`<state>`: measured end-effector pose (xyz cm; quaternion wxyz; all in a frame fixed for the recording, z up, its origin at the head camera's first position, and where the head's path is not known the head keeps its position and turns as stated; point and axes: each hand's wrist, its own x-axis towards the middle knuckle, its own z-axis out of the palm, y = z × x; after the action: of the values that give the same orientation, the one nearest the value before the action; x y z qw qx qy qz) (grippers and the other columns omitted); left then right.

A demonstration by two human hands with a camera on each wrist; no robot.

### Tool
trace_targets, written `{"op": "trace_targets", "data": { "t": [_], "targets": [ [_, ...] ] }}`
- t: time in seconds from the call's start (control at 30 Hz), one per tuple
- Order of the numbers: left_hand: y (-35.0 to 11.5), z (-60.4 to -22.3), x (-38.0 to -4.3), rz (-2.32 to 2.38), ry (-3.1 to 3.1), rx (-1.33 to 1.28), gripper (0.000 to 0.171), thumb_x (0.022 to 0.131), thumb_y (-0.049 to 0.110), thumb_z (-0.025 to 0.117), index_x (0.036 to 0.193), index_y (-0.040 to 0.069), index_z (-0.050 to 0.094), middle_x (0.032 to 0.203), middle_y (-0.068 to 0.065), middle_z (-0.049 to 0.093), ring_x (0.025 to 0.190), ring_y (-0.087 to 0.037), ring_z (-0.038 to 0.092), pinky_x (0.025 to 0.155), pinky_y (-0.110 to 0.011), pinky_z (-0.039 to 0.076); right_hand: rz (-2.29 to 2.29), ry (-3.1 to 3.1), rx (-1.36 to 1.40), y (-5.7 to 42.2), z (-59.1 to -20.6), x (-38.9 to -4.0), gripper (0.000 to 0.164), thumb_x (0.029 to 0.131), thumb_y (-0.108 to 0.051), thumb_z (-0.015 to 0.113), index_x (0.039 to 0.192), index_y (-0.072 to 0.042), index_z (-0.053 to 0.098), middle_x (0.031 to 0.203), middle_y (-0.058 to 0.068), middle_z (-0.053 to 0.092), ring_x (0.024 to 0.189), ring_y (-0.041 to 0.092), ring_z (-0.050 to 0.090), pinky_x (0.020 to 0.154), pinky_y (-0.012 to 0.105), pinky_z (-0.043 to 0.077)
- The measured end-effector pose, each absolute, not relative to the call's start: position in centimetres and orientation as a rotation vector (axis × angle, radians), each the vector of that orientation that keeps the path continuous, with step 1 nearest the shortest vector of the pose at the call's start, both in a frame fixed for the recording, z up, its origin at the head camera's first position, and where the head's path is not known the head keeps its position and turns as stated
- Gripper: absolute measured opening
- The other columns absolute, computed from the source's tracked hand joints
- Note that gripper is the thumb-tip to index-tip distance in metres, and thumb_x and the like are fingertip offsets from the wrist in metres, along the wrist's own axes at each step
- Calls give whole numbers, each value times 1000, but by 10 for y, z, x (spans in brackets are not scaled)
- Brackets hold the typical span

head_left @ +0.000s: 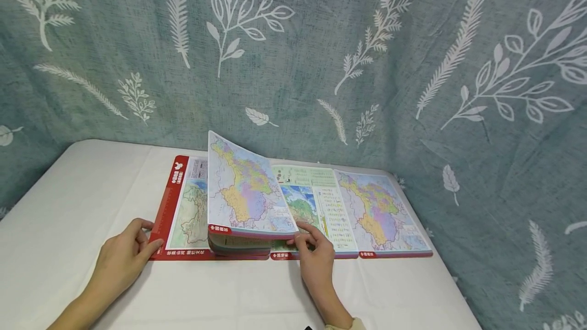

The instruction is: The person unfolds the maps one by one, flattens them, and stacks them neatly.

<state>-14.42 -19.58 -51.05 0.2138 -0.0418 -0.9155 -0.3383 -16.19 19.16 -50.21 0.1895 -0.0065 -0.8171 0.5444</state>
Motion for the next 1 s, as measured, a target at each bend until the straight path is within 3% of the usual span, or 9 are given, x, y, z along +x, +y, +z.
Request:
{"op": "trace_targets", "data": {
  "t": [0.17,0.37,0.53,1.0],
  "targets": [
    [-195,-509,-144,-931,-2553,-101,39,85,15,88,112,2,64,67,8,49,54,0,36,53,-25,31,1530,-2280,-115,207,-497,-163,23,99,-5,69,119,-13,78,75,10,76,59,9,47,56,21,35],
    [-194,-508,-144,-926,-2565,-90,40,85,16,88,113,2,64,67,7,49,55,-1,37,53,-25,31,1559,-2274,-168,214,-493,-162,22,100,-4,69,120,-9,77,78,19,74,48,4,32,53,21,29],
    [-194,-508,-144,-928,-2560,-93,40,85,16,88,113,2,64,68,7,50,55,-1,37,53,-25,31,1541,-2273,-157,222,-500,-165,21,98,-8,72,116,-16,79,74,11,75,50,4,36,52,21,31],
    [-195,-509,-143,-941,-2562,-102,41,85,16,88,114,2,64,68,8,50,55,0,37,55,-25,32,1505,-2261,-177,233,-500,-168,21,97,-6,70,116,-12,79,74,11,75,52,4,40,50,21,32]
  ]
}}
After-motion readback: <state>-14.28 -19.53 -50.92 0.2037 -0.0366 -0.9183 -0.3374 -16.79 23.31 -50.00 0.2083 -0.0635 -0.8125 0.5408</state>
